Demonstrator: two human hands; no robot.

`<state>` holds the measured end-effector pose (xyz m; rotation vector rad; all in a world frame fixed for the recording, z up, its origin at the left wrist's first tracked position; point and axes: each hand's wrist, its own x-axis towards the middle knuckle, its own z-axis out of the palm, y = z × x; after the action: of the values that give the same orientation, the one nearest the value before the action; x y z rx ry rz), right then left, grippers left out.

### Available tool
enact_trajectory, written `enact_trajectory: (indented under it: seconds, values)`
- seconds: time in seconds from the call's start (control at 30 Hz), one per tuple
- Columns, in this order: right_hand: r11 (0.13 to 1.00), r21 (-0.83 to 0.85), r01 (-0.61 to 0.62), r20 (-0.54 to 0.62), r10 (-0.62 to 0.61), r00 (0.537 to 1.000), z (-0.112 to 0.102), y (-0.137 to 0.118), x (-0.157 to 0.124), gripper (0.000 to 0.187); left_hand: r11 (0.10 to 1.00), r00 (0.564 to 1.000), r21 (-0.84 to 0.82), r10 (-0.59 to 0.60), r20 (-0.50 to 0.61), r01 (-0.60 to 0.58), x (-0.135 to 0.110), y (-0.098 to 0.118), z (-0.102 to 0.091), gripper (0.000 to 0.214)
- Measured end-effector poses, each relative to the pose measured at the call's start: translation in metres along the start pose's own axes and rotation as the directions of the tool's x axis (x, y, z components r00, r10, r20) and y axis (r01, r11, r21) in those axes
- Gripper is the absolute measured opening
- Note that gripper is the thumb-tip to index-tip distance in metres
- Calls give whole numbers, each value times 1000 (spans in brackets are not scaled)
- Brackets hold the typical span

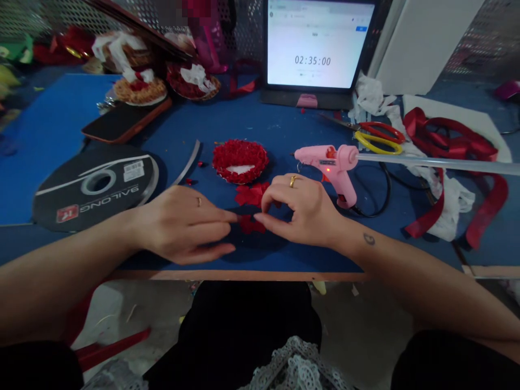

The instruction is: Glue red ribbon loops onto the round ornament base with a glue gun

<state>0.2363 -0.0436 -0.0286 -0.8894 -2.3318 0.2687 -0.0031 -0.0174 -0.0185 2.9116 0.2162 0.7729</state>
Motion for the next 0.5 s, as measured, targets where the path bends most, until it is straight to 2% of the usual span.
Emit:
enact_trajectory:
  seconds: [0.03, 0.1, 0.2, 0.33, 0.5]
  values:
    - [999, -23, 24, 50, -23, 998, -1, 0, 0, 14, 995, 995, 41, 92, 49, -94, 0, 2, 1, 26]
    - [997, -56, 50, 142, -41, 989, -2, 0, -2, 15, 978, 970, 29, 203, 137, -209, 0, 5, 2, 22]
    - [996, -85, 33, 216, -14, 976, -2, -1, -4, 16, 980, 967, -5, 196, 160, -198, 0, 7, 1, 27]
    - [994, -111, 16, 251, 13, 968, 0, 0, -6, 11, 981, 959, 70, 158, 234, -179, -3, 7, 7, 34]
    - [988, -151, 26, 230, 10, 973, 2, 0, -6, 6, 953, 982, 268, 102, 159, -143, -4, -5, 8, 34]
